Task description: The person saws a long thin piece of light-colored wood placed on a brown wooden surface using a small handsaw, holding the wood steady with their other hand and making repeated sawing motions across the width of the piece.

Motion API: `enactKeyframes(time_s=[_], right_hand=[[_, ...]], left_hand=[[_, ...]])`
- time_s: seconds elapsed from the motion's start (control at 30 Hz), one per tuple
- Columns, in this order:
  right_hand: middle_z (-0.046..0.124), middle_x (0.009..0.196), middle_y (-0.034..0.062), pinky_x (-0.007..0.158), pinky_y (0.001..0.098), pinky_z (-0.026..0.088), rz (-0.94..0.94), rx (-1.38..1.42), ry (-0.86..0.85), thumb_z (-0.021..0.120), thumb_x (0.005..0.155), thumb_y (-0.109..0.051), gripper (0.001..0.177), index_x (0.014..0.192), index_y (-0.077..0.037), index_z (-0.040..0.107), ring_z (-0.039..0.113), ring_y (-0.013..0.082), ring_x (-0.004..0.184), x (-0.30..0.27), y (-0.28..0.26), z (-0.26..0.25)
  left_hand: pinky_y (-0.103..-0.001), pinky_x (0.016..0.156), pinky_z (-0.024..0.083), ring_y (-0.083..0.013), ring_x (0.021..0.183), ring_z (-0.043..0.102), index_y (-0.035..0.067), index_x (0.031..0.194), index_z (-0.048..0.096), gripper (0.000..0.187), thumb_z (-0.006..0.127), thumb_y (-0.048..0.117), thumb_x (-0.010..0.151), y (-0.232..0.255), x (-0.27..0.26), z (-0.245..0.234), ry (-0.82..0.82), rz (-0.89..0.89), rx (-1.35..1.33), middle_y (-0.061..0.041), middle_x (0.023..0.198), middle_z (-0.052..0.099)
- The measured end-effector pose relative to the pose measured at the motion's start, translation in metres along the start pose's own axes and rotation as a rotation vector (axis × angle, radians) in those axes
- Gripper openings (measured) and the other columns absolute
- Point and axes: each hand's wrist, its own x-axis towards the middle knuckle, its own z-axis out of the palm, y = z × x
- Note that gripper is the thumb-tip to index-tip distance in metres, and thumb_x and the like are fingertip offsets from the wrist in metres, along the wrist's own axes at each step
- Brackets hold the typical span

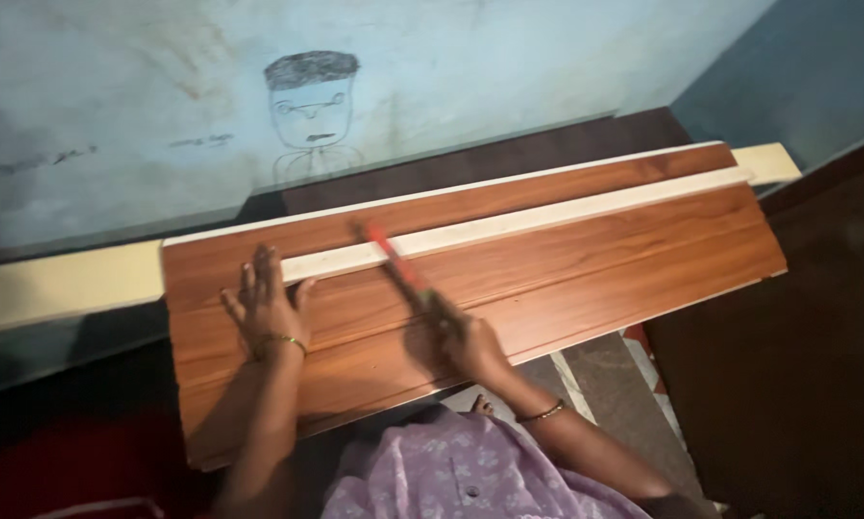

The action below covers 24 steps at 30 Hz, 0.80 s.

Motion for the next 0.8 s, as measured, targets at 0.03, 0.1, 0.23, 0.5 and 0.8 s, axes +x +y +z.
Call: enactKeyframes(time_s=[0.03, 0.1, 0.23, 0.5, 0.8], right_hand=[[0.074, 0.09, 0.0251, 0.072, 0.0384, 0.058, 0.103, 0.002, -0.128, 0.059, 0.099, -0.012, 0.054, 0.152, -0.021, 0.054, 0.073, 0.0256, 0.077, -0.001, -0.007, -0.003], [0.076, 0.088, 0.0222, 0.07, 0.0369, 0.058, 0.197, 0.114, -0.125, 0.057, 0.099, -0.011, 0.054, 0.152, -0.021, 0.052, 0.072, 0.0232, 0.074, 0.001, -0.007, -0.022], [0.069, 0.098, 0.0142, 0.064, 0.0344, 0.058, 0.139, 0.348, 0.148, 0.052, 0.099, -0.003, 0.055, 0.153, -0.014, 0.05, 0.067, 0.0146, 0.077, 0.011, 0.037, -0.076], [0.071, 0.08, 0.0201, 0.057, 0.0398, 0.055, 0.323, -0.093, 0.255, 0.063, 0.097, -0.015, 0.053, 0.15, -0.02, 0.057, 0.072, 0.0246, 0.067, -0.001, 0.094, -0.083], [0.064, 0.067, -0.0002, 0.051, 0.0294, 0.053, 0.404, 0.428, 0.133, 0.049, 0.1, -0.006, 0.059, 0.156, -0.024, 0.042, 0.06, 0.0093, 0.055, -0.013, 0.075, -0.142]], left_hand=[[-0.066, 0.12, 0.014, -0.0278, 0.153, 0.034, 0.019, 0.16, 0.038, 0.076, 0.052, 0.06, 0.098, 0.0, -0.001, -0.001, 0.001, -0.009, -0.011, -0.004, 0.168, 0.037], [-0.066, 0.122, 0.014, -0.0276, 0.153, 0.035, 0.018, 0.161, 0.038, 0.075, 0.052, 0.06, 0.1, -0.001, -0.002, 0.0, -0.001, -0.005, -0.027, -0.004, 0.169, 0.037], [-0.067, 0.121, 0.011, -0.0286, 0.153, 0.034, 0.019, 0.161, 0.038, 0.078, 0.054, 0.061, 0.098, -0.003, 0.0, 0.004, -0.012, -0.039, -0.028, -0.003, 0.169, 0.036], [-0.069, 0.122, 0.009, -0.0313, 0.153, 0.034, 0.018, 0.162, 0.038, 0.076, 0.053, 0.056, 0.099, -0.003, -0.002, -0.003, -0.048, -0.029, -0.081, -0.002, 0.17, 0.036], [-0.071, 0.121, 0.009, -0.0507, 0.154, 0.016, 0.017, 0.166, 0.036, 0.083, 0.05, 0.064, 0.099, 0.049, -0.006, -0.021, 0.011, -0.077, -0.006, -0.023, 0.171, 0.023]])
